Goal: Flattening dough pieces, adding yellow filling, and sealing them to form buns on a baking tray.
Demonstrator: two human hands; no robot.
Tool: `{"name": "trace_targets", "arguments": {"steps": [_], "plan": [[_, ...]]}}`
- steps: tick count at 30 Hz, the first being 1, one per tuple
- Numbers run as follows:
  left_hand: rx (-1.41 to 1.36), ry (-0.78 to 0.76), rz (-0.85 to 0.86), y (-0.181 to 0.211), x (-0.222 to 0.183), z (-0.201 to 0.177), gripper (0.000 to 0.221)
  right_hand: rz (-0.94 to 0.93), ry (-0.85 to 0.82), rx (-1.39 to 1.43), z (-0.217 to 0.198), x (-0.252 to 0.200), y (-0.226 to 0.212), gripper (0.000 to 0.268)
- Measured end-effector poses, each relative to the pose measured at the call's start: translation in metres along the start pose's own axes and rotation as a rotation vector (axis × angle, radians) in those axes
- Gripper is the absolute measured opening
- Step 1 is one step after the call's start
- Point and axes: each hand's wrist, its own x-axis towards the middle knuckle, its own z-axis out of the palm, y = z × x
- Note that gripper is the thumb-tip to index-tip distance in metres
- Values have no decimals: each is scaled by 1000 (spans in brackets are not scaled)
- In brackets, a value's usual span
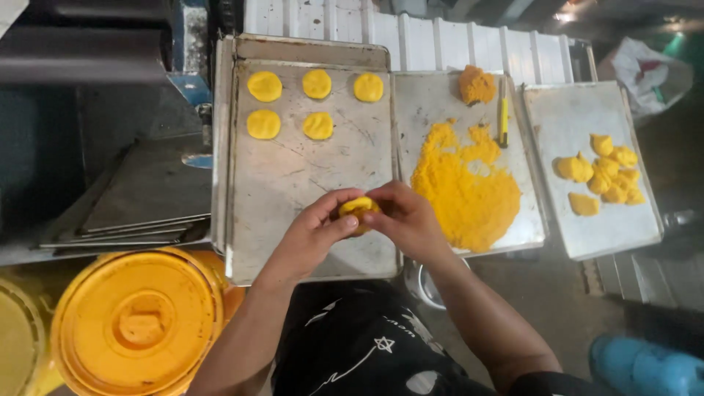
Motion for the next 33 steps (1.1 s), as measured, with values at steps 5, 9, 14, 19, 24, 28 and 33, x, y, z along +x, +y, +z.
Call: {"name": "trace_targets", "arguments": {"steps": [5, 9, 14, 19, 24, 28, 33], "plan": [[42, -97, -1, 7, -17, -37, 58, 25, 131, -146, 39, 11, -1, 19], [-50, -52, -20, 19, -29, -51, 76, -48, -49, -307, 60, 2, -61, 53], [-12, -65, -59, 38, -45, -50, 78, -208, -129, -428, 70, -1, -59, 83], [397, -110, 23, 49, -53, -49, 70, -177, -179, -114, 70, -1, -37, 55], [572, -71, 290, 30, -50, -62, 49, -169, -96, -43, 73, 0, -20, 43], [686, 112, 377, 9, -38, -63, 30, -194, 97, -411, 86, 6, -17, 27], [960, 277, 396, -34, -11, -79, 28, -286, 106, -706, 84, 34, 37, 18]]}}
